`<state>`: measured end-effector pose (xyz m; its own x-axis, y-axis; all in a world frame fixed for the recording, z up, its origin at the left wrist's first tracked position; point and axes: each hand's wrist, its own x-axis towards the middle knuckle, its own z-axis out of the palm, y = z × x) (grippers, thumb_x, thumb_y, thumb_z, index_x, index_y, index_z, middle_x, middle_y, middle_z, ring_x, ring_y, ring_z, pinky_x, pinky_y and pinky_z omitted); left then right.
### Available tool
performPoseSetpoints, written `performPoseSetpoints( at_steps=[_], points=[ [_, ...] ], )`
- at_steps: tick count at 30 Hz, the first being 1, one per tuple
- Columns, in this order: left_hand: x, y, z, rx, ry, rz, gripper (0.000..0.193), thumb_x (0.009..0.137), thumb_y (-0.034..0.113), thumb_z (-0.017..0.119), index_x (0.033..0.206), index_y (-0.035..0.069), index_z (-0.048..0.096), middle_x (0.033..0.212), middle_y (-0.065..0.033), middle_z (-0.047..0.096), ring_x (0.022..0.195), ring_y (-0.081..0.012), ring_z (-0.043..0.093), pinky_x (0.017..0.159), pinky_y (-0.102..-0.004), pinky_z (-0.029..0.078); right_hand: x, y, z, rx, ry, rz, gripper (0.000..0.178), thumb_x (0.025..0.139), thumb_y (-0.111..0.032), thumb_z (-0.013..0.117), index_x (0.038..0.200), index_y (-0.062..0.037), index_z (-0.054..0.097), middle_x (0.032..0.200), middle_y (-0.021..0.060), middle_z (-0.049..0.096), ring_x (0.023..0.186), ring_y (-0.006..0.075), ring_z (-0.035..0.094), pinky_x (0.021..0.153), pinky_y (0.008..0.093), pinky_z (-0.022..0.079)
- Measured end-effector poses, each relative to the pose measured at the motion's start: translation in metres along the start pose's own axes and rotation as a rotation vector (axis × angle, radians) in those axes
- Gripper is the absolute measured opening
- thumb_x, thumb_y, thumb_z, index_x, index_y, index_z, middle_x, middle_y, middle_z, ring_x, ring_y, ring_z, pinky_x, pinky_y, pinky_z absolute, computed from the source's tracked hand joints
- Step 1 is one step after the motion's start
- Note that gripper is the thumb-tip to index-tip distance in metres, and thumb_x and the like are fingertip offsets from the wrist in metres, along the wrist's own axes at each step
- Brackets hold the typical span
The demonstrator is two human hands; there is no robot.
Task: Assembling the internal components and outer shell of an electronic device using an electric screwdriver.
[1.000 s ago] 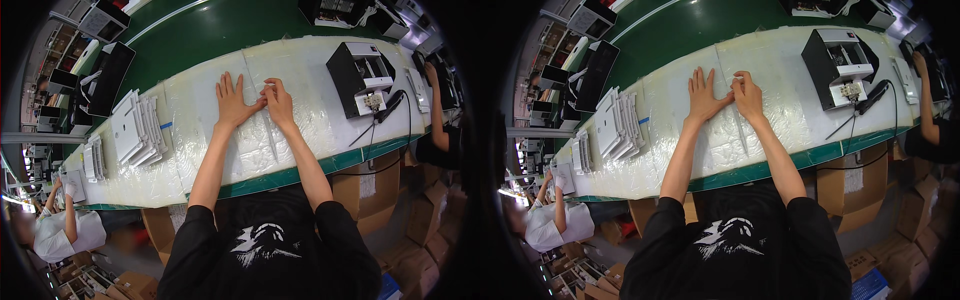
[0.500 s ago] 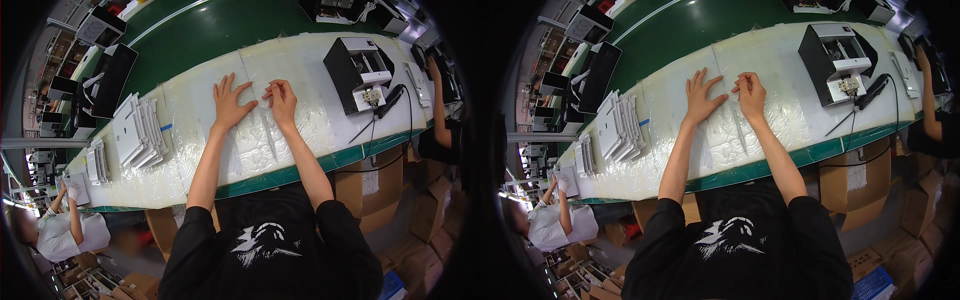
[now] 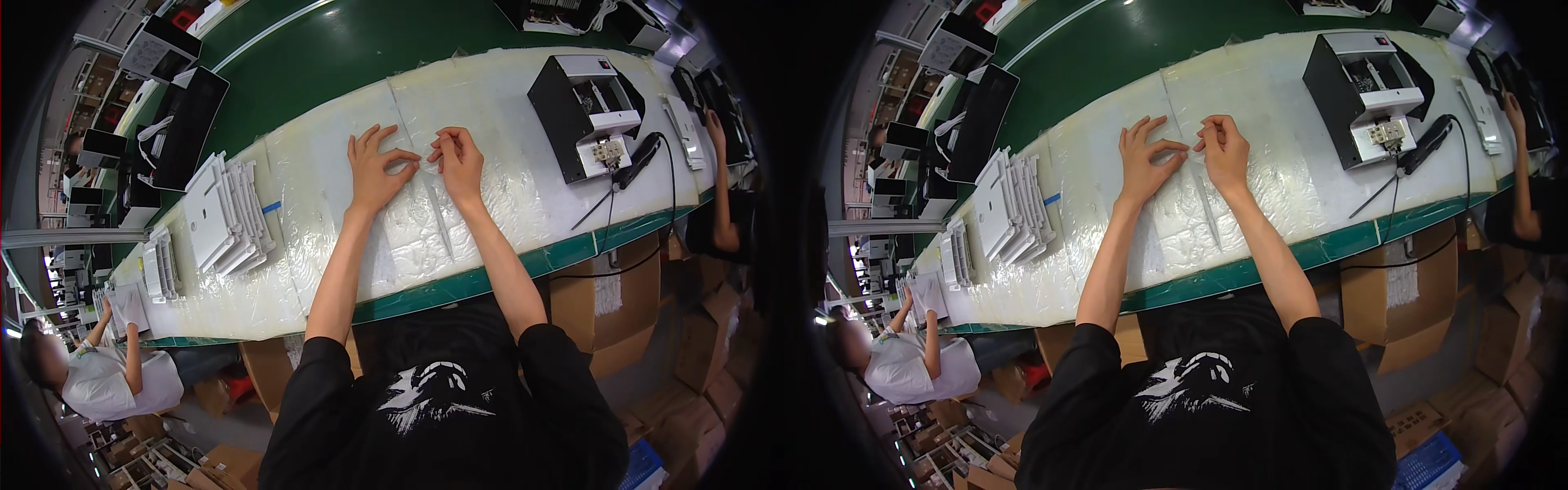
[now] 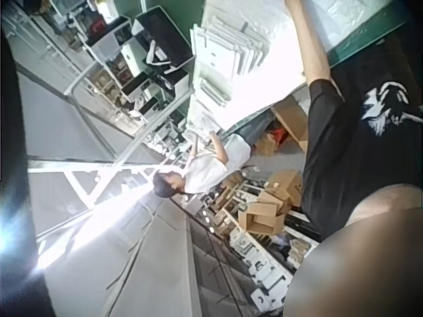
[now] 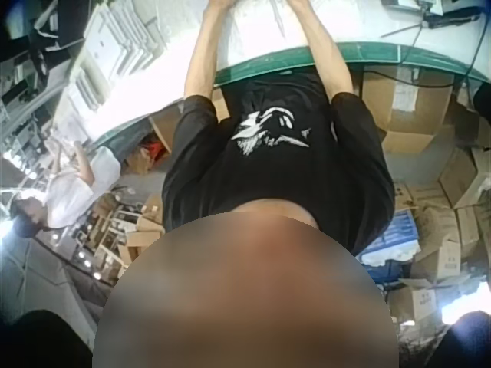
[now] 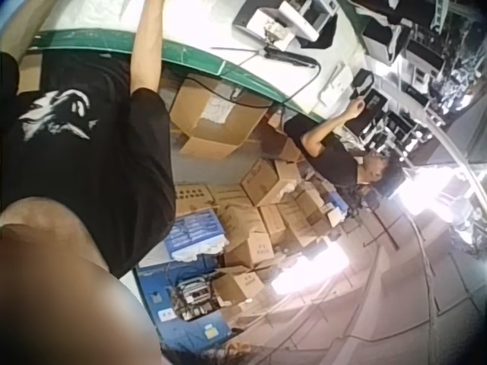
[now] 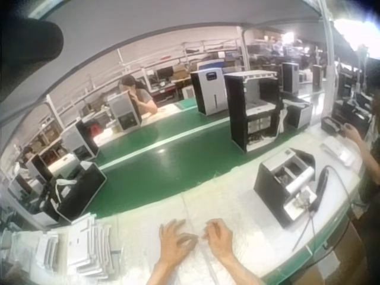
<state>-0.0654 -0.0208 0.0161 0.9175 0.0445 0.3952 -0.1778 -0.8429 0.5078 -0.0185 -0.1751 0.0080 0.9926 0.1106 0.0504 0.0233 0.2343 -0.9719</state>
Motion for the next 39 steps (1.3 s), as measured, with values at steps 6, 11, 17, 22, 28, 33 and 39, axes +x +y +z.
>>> performPoseSetpoints(
  at_steps=[6, 11, 17, 22, 28, 33, 39],
  points=[
    [0.001, -0.001, 0.002, -0.054, 0.036, -0.003, 0.011, 0.069, 0.026, 0.075, 0.078, 0.020, 0.076, 0.125, -0.0031, 0.059, 0.129, -0.0269, 0.041, 0.114, -0.0516, 0.013, -0.002, -0.002, 0.000, -0.007, 0.027, -0.008, 0.014, 0.097, -0.012, 0.051, 0.102, -0.0007, 0.058, 0.083, 0.0066, 0.062, 0.065, 0.0094, 0.061, 0.050, 0.0208, 0.040],
    [0.001, -0.003, 0.000, -0.035, 0.027, 0.001, 0.012, 0.069, 0.026, 0.077, 0.078, 0.018, 0.075, 0.126, -0.0034, 0.059, 0.126, -0.0263, 0.044, 0.113, -0.0534, 0.016, -0.002, 0.007, 0.001, -0.073, 0.092, -0.102, 0.013, 0.097, -0.012, 0.052, 0.101, -0.0009, 0.059, 0.082, 0.0055, 0.062, 0.064, 0.0096, 0.060, 0.053, 0.0214, 0.042],
    [0.001, -0.003, 0.000, -0.044, 0.022, 0.000, 0.012, 0.068, 0.025, 0.076, 0.077, 0.018, 0.075, 0.126, -0.0032, 0.059, 0.126, -0.0247, 0.044, 0.113, -0.0534, 0.015, -0.001, 0.002, 0.002, -0.439, 0.194, -0.332, 0.014, 0.079, -0.002, 0.065, 0.092, -0.0021, 0.063, 0.092, 0.0054, 0.061, 0.074, 0.0134, 0.061, 0.062, 0.0247, 0.046],
    [0.001, -0.003, 0.000, -0.048, 0.023, -0.003, 0.011, 0.068, 0.024, 0.076, 0.077, 0.018, 0.075, 0.126, -0.0033, 0.059, 0.126, -0.0248, 0.044, 0.113, -0.0534, 0.015, -0.002, -0.005, -0.002, -0.525, 0.027, -0.284, 0.021, 0.068, -0.001, 0.067, 0.088, -0.0077, 0.065, 0.097, 0.0053, 0.059, 0.090, 0.0223, 0.060, 0.075, 0.0326, 0.048],
    [0.001, -0.005, 0.002, -0.050, 0.030, 0.001, 0.011, 0.068, 0.024, 0.076, 0.077, 0.018, 0.075, 0.125, -0.0022, 0.059, 0.126, -0.0244, 0.044, 0.113, -0.0529, 0.015, -0.003, -0.005, -0.001, -0.578, -0.046, -0.294, 0.023, 0.065, -0.006, 0.073, 0.087, -0.0096, 0.065, 0.096, 0.0049, 0.058, 0.095, 0.0244, 0.059, 0.079, 0.0347, 0.048],
    [0.001, -0.006, 0.003, -0.061, 0.044, 0.008, 0.011, 0.068, 0.025, 0.075, 0.076, 0.019, 0.075, 0.124, -0.0009, 0.059, 0.125, -0.0240, 0.043, 0.114, -0.0523, 0.015, -0.006, -0.001, 0.000, -0.694, -0.069, -0.418, 0.023, 0.066, -0.007, 0.073, 0.087, -0.0093, 0.065, 0.097, 0.0045, 0.059, 0.097, 0.0247, 0.058, 0.083, 0.0357, 0.046],
    [0.001, -0.006, 0.005, -0.063, 0.046, 0.001, 0.012, 0.067, 0.025, 0.075, 0.076, 0.019, 0.075, 0.123, -0.0007, 0.060, 0.125, -0.0238, 0.044, 0.114, -0.0517, 0.015, -0.012, 0.004, 0.001, -0.793, -0.081, -0.492, 0.023, 0.069, -0.007, 0.072, 0.090, -0.0090, 0.064, 0.104, 0.0048, 0.059, 0.100, 0.0264, 0.056, 0.087, 0.0377, 0.043]
  ],
)
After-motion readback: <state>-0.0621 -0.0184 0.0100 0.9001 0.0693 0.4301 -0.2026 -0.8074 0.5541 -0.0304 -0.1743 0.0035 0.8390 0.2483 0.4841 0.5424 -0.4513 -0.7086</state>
